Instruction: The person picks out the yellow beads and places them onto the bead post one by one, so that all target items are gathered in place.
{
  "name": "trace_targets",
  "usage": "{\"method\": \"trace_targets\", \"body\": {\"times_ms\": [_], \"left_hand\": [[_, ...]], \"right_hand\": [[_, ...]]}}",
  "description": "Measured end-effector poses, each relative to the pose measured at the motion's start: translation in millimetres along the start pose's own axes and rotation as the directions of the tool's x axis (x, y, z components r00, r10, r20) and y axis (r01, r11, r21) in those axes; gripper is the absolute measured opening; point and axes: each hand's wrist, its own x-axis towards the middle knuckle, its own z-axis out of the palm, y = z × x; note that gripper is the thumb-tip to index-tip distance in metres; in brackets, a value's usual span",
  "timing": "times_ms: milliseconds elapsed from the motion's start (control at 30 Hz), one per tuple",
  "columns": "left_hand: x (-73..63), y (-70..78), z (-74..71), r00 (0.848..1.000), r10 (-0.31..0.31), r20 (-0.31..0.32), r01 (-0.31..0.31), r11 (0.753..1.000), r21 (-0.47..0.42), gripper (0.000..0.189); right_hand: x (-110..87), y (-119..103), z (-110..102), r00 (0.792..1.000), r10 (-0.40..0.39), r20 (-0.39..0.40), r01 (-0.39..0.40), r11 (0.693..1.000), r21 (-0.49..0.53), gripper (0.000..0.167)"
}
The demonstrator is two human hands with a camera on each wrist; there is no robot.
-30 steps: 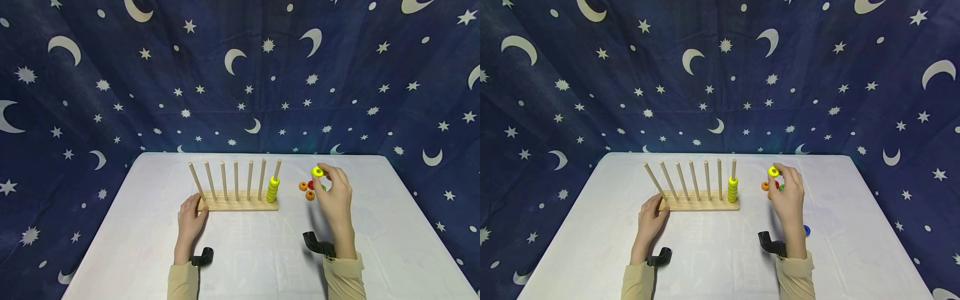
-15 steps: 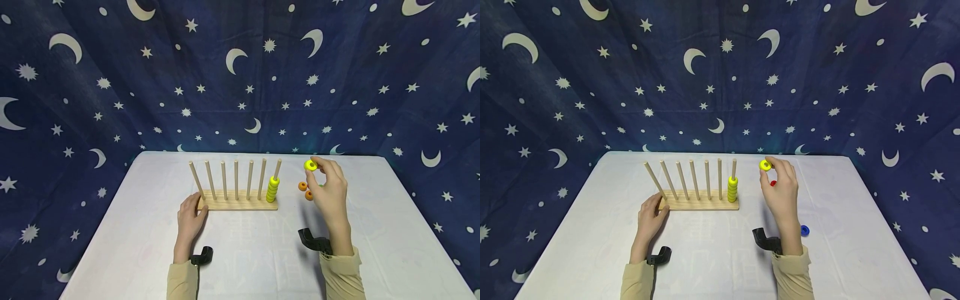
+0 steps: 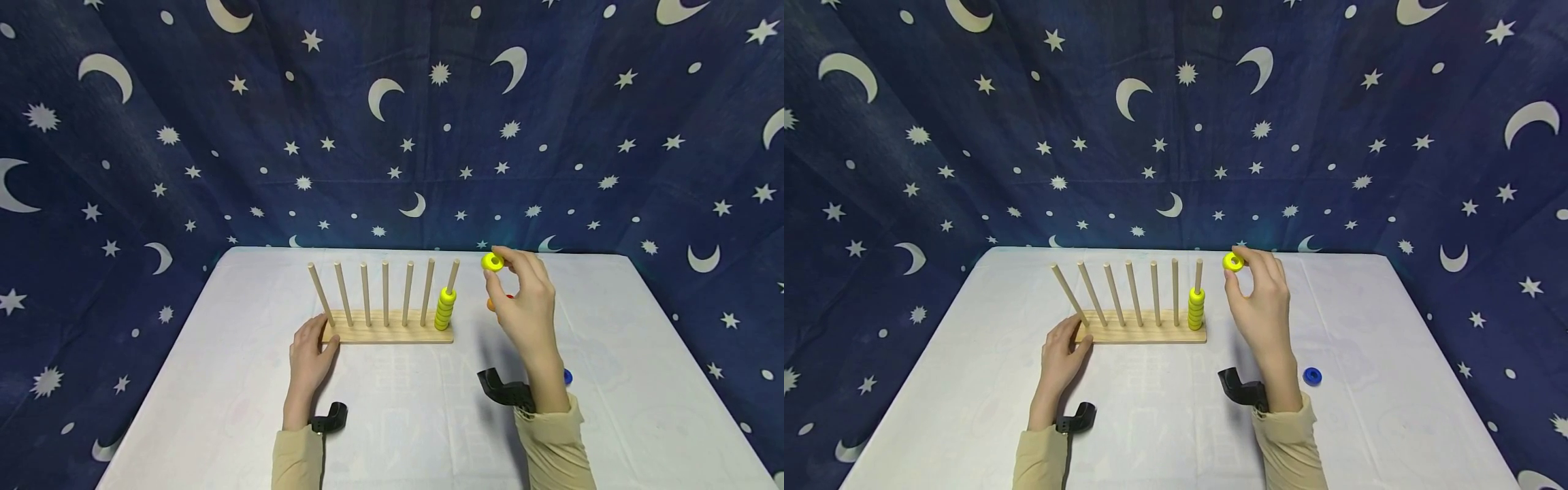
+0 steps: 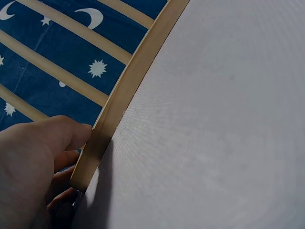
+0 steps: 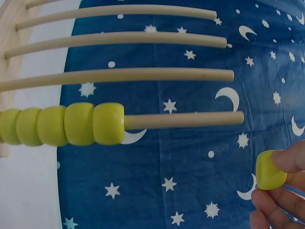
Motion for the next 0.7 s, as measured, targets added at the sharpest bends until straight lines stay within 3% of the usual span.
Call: {"method": "trace_targets", "body": {"times_ms": [367,700], "left_hand": [[0.0,-0.5,-1.0,1.0,-0.01,0.006,0.01,1.0,0.004,0.053],[-0.1,0.6,-2.0,1.0,-0.012,0.022,0.012,1.0,0.005,0.053]], "right_hand": [[3.2,-10,9,0.999,-0.047,0.028,0.046,0.998,0.038,0.037],[4.9,-17,18,0.996,-0.044,0.073,0.042,0.999,0.034,0.037]]}}
